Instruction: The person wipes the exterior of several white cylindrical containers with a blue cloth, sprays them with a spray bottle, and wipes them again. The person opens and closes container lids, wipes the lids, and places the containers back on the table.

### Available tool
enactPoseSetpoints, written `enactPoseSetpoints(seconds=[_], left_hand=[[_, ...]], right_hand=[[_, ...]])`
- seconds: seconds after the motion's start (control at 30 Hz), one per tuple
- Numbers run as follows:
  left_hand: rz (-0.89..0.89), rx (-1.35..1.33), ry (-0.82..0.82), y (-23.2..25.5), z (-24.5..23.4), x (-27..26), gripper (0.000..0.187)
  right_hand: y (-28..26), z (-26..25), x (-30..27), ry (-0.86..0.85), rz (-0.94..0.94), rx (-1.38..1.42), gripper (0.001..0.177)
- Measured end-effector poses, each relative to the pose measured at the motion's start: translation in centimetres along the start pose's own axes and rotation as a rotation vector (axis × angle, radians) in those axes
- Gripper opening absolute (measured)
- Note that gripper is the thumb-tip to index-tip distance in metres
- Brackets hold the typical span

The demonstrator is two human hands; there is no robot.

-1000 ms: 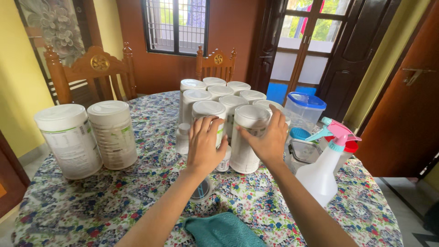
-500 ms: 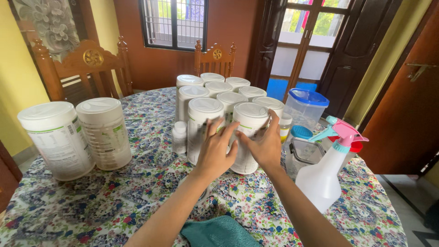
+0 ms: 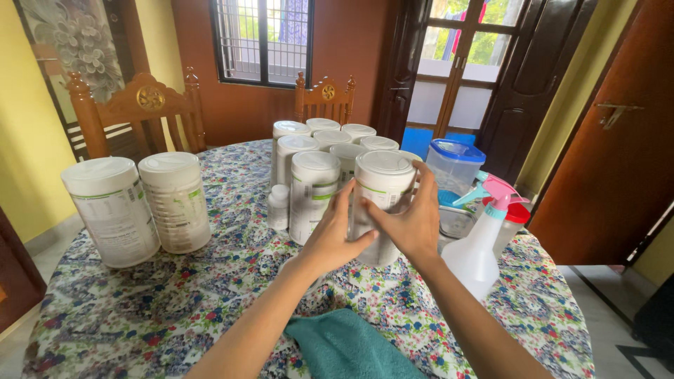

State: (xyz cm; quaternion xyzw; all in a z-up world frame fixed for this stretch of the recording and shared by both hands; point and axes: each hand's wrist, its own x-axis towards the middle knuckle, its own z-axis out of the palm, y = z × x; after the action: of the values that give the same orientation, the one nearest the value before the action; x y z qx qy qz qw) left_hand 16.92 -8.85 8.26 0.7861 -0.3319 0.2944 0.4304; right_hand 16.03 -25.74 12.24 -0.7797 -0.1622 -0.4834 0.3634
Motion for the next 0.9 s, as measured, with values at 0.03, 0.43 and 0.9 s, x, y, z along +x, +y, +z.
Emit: enactPoseSetpoints(seconds=[0.03, 0.43, 0.9], left_hand=[[0.007, -0.010, 0.013, 0.6, -0.4, -0.4, 0.109], [-0.230, 0.021, 0.194, 5.6, -7.5, -10.1, 0.115], [-0.248, -0.075, 0.250, 6.9, -9.2, -19.9, 0.113]], right_hand=[[-0.8, -0.5, -0.2, -0.014, 0.013, -0.002, 0.101], [-9.9, -2.2, -7.2, -0.319, 0.055, 0.384, 0.115], [-8.1, -3.9, -22.3, -0.987, 0.302, -0.491, 0.069]])
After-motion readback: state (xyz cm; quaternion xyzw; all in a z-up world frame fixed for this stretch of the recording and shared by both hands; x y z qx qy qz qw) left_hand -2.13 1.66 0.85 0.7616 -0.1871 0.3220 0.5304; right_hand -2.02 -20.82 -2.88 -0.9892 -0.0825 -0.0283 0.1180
